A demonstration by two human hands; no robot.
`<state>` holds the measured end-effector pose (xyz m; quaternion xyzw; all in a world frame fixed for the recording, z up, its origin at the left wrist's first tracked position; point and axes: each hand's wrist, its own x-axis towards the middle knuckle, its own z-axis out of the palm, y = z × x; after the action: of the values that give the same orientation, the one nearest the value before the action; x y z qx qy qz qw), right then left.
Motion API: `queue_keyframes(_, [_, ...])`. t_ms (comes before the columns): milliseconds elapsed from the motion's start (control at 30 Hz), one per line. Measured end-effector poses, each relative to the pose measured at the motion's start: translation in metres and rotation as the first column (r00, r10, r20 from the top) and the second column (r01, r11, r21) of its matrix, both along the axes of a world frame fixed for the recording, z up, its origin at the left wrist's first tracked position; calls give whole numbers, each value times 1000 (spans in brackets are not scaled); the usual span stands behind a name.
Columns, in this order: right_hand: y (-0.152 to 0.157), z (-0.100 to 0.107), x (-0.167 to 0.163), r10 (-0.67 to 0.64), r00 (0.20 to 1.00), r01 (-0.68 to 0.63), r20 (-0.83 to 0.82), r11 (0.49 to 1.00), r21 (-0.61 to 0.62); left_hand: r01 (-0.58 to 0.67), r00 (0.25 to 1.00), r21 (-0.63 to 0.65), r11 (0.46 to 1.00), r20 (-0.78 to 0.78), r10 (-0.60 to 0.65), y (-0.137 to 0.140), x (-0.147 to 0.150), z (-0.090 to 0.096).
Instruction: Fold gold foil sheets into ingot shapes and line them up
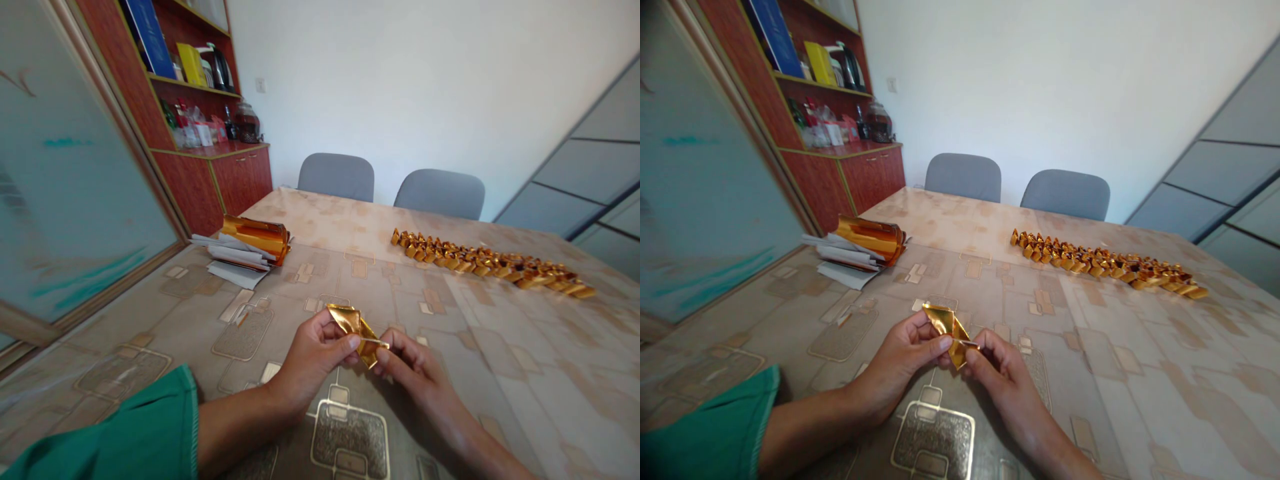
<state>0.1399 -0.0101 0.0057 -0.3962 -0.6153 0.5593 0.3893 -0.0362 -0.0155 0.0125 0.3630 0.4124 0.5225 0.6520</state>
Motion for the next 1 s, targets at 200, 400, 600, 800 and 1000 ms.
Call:
queue_keyframes(200, [-2,2,0,50,998,-48,28,997,-57,58,998,0,998,16,-57,-4,4,-1])
queue_keyframes(400, [-2,-8,-1,36,994,-47,-107,994,-103,50,999,2,999,8,-50,-3,4,-2])
queue_keyframes(600, [-1,-3,0,82,993,-91,-86,990,-111,-14,999,22,1000,32,13,-1,1,-2])
queue_keyframes(800, [-3,-9,0,112,994,-112,-19,994,-19,15,999,0,1000,47,-15,1,2,-3])
queue_keyframes(1000, [-1,-13,3,78,992,-89,-104,990,-110,15,999,6,1000,46,-16,4,1,-9])
